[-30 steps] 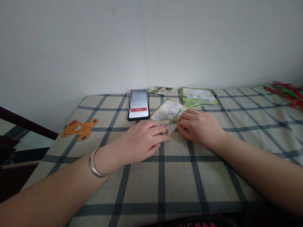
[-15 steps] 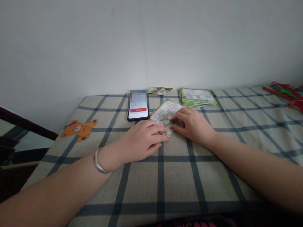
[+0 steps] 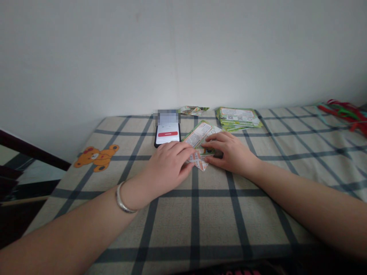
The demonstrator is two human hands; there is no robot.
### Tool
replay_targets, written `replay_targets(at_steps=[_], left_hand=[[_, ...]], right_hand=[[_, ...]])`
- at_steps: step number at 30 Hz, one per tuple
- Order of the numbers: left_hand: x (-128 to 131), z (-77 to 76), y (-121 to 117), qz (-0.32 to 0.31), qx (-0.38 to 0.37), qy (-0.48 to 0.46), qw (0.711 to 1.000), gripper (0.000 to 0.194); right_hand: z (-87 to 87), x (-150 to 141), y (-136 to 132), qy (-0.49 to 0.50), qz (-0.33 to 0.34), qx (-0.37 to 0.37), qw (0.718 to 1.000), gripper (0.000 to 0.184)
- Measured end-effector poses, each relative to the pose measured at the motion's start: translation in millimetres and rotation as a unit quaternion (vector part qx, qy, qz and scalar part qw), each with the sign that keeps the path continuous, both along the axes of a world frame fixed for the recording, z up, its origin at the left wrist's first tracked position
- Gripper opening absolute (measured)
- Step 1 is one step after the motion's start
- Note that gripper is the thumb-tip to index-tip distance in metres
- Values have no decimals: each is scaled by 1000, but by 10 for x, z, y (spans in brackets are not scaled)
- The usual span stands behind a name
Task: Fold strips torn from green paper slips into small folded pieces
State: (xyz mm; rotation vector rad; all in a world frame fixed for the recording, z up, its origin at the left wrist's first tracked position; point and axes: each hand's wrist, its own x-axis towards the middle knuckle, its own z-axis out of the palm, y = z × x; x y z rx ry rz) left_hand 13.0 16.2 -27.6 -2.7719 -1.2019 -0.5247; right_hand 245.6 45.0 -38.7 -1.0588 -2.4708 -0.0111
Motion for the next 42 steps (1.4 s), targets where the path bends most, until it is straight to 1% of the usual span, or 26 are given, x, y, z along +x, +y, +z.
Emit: replay_targets(at_steps=[3,8,11,20,33,39,42], left_hand=[[-6,4,13,19,-5,8,1000,28],[0,20,-21,72,37,19,997,28],[6,24,-29,90,41,24,995,29],[7,24,-11,88,28,33,995,25],[-9,-2,3,72,59,20,995,22],[-5,-7,11,70,41,12,997,22],[-2,-7,14,68,30,7,997,22]], right_hand=[[18,-4,-21,3,5,-6,1000,38],[45,-18,-54,5,17,-17,1000,37],[55,-29,-68,11,25,-20,999,36],[49,-55,-84,12,7,-24,1000,35],[60,-73,-122,10,-6,-9,1000,31],[45,-80,-119,5,-3,-15,1000,34],[39,-96,-118,0,8,-22,1000,31]])
